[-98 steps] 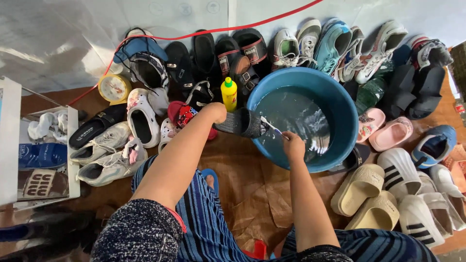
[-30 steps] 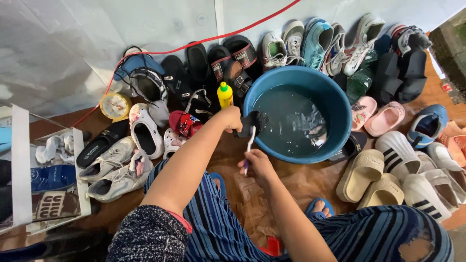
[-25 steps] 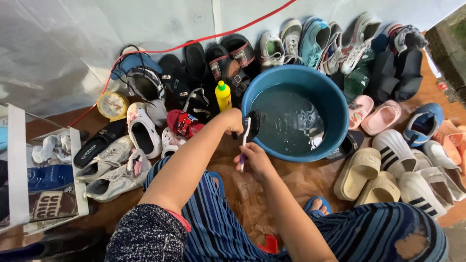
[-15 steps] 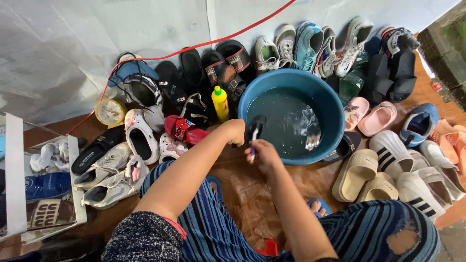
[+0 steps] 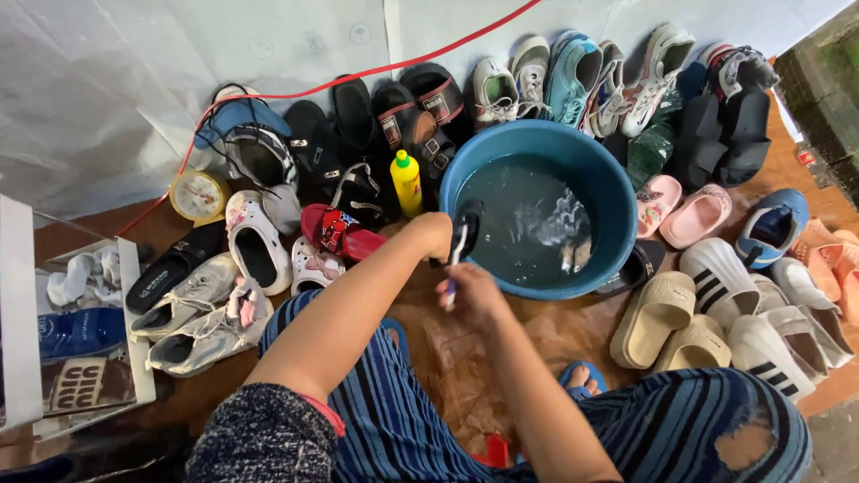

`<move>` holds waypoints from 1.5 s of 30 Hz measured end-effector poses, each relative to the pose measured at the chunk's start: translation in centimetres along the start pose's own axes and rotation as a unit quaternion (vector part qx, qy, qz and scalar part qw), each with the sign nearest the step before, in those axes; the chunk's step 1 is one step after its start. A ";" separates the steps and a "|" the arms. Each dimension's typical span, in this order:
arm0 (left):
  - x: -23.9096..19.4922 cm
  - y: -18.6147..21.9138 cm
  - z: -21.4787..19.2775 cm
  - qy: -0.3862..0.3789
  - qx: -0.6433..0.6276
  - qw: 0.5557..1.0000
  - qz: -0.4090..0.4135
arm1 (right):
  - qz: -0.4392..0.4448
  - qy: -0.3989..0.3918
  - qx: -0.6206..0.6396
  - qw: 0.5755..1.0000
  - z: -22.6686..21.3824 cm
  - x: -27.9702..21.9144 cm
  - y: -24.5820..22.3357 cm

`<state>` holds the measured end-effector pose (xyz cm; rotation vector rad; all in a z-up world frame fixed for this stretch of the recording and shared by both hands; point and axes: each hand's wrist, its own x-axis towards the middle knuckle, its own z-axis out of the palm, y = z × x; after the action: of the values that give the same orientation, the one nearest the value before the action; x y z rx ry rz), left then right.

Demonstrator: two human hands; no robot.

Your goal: The person sits on the floor and scrubs a black shoe with a toothbrush, rinsing it in a blue basin of water. They then place the shoe on a white shoe rack and pick up another shoe to continue cleaning.

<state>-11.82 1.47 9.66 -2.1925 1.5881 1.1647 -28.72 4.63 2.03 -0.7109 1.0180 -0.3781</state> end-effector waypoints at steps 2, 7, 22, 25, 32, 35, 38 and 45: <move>1.3 -0.9 -0.4 0.018 0.016 1.000 -0.006 | 0.005 -0.016 0.001 1.000 2.0 -1.7 0.2; 0.9 -0.6 -0.3 -0.003 -0.024 1.000 -0.008 | 0.051 -0.018 0.026 0.998 -0.7 1.2 0.7; -2.4 0.8 -1.5 0.143 0.021 0.985 0.088 | -0.129 0.020 -0.406 0.904 1.3 -3.0 0.1; -2.6 -0.2 -2.0 0.135 0.016 0.986 0.095 | -0.111 0.034 -0.491 0.864 -2.9 -1.4 1.0; -2.1 -0.9 -2.7 0.118 0.056 0.988 0.081 | -0.147 0.031 -0.558 0.816 -8.6 -5.2 -8.1; -2.1 -1.1 -2.5 0.119 0.054 0.988 0.078 | -0.166 0.091 -0.566 0.803 -7.8 -4.7 -8.1; -2.3 -1.4 -2.3 0.143 0.031 0.984 0.097 | -0.180 0.096 -0.580 0.789 -6.0 -4.0 -6.4; -4.9 -1.1 -3.1 0.126 0.039 0.989 0.072 | -0.155 0.191 -0.542 0.803 -10.7 1.3 -3.3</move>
<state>-9.95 3.70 14.83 -2.2808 1.8851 0.8668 -37.33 -2.38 -0.11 -1.9171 1.5012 -0.1841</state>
